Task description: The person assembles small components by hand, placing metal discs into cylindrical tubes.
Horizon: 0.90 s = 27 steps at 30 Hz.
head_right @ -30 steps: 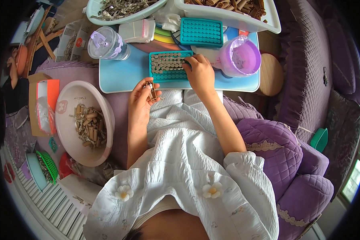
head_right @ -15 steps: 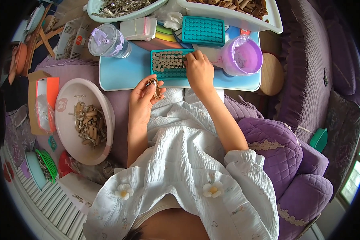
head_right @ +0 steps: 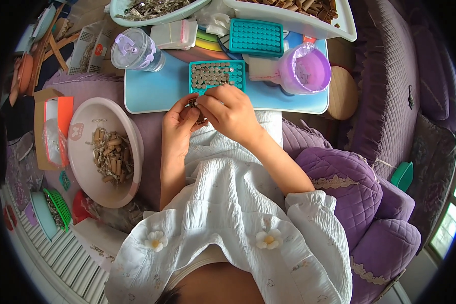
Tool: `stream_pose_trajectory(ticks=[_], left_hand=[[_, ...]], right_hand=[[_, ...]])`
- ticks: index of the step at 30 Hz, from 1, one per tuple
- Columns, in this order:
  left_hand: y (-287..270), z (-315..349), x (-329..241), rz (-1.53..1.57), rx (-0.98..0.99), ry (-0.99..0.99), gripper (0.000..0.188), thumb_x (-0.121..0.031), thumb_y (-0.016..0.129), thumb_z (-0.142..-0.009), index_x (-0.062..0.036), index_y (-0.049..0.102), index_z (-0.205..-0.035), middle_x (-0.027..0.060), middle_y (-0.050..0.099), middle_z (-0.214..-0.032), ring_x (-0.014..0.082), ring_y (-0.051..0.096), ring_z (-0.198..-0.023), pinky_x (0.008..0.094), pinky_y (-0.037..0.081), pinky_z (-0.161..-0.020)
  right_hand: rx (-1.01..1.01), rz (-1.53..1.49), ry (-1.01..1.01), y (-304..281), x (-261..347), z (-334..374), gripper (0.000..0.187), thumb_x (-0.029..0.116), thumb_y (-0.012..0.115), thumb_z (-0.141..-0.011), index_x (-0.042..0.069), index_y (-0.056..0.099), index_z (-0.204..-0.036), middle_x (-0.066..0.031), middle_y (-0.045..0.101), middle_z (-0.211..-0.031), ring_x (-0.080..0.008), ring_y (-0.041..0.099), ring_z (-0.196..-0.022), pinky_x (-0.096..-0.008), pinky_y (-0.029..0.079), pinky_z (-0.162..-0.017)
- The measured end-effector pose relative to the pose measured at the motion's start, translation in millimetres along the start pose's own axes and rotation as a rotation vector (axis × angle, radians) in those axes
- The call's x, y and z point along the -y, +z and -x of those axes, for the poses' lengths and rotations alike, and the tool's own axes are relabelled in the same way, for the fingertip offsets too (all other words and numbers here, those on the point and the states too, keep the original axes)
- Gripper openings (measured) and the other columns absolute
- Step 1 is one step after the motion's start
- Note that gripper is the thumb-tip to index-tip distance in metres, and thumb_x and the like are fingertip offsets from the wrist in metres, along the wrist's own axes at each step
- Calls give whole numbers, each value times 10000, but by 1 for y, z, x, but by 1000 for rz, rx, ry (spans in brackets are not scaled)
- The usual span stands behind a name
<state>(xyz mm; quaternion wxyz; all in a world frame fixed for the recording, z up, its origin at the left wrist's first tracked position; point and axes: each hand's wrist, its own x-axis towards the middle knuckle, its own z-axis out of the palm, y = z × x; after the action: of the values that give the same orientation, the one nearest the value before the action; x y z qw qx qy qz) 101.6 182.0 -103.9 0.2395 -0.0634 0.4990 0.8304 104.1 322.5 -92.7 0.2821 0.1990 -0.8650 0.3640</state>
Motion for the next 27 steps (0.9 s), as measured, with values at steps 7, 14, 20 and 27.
stream_pose_trajectory(ticks=[7, 14, 20, 27], left_hand=[[8, 6, -10, -93, -26, 40, 270, -29, 512, -803, 21, 483, -1066, 56, 574, -849, 106, 566, -748, 228, 501, -650], [8, 7, -8, -205, -29, 60, 263, -34, 504, -809, 14, 490, -1067, 55, 576, -858, 85, 549, -705, 223, 490, -642], [5, 5, -3, -458, -26, 142, 251, 3, 505, -784, 45, 498, -1031, 58, 585, -742, 73, 530, -654, 207, 439, -595], [9, 8, -1, -632, -10, 156, 263, 8, 511, -762, 28, 503, -1025, 80, 584, -706, 85, 535, -628, 221, 432, -586]], right_hand=[[-51, 39, 23, 0, 4, 5, 193, 7, 660, -582, 49, 584, -754, -54, 528, -717, -203, 516, -604, -297, 422, -503], [3, 38, 17, -6, 5, 2, 186, 12, 661, -581, 47, 583, -747, -52, 519, -702, -201, 512, -592, -296, 421, -502], [136, -29, 56, -11, 5, 0, 144, 12, 641, -592, 41, 568, -712, -55, 511, -693, -210, 514, -602, -309, 424, -517], [379, -34, 120, -23, 4, -6, 97, 32, 608, -614, 29, 526, -664, -66, 480, -670, -237, 507, -611, -325, 423, -547]])
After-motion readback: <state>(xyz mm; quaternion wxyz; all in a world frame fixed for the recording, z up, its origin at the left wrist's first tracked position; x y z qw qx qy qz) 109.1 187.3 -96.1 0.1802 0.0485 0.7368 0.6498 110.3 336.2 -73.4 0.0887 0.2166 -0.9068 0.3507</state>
